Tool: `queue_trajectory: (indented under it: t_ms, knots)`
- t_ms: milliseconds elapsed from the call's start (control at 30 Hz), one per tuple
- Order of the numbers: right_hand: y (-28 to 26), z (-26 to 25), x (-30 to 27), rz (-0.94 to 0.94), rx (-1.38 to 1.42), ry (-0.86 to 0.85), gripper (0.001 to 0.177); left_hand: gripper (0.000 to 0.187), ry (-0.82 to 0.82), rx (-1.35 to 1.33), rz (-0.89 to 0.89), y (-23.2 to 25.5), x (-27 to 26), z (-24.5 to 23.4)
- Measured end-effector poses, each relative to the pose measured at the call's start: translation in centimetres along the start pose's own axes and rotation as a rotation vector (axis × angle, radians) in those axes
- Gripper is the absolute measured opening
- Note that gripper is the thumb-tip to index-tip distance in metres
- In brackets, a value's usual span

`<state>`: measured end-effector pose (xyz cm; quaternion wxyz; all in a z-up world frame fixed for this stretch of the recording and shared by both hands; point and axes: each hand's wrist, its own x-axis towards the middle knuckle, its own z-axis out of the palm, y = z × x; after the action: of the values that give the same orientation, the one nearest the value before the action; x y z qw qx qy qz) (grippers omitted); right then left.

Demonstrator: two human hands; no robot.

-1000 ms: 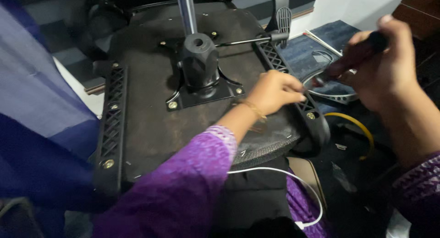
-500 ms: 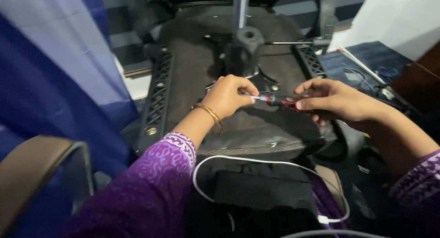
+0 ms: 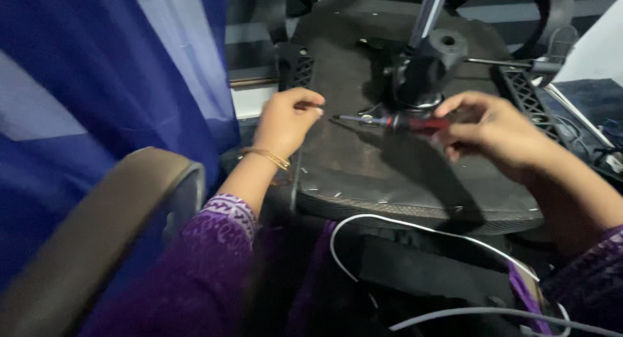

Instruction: The person uses a screwdriver to tighten screws on the underside of an office chair base, securing the central column to the seat frame. The person briefly handles a black pouch with a white cable before returning to tighten additional screws.

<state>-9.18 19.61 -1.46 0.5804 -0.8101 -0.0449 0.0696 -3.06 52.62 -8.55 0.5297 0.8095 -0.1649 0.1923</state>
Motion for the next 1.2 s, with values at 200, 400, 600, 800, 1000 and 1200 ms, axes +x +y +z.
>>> queue_trajectory:
  t_ms: [200,400,600,800,1000,1200]
  knots:
    - [-2.1,1.7,0.0,-0.286,0.098,0.170,0.032,0.025,0.037,-0.046,-0.174,-3.0,-1.7,-2.6]
    - [-3.7,3.7,-0.4,-0.406,0.292,0.150,0.017,0.030,0.178,-0.102,-0.152,-4.1,-3.3,-2.1]
    - [-5.4,6.5,-1.2,-0.478,0.246,0.205,0.017,0.036,0.078,-0.168,-0.276,-3.3,-4.3,-2.1]
    - [-6.4,9.0,-0.4,-0.552,0.170,0.164,0.024,0.033,0.036,-0.201,-0.219,-4.1,-3.7,-2.0]
    - [-8.0,11.6,1.0,-0.616,0.154,0.018,0.027,0.033,-0.041,-0.346,-0.223,-5.4,-2.2,-2.0]
    - [-8.3,12.9,1.5,-0.597,0.095,-0.026,0.028,0.033,0.007,-0.278,-0.193,-6.1,-2.4,-1.7]
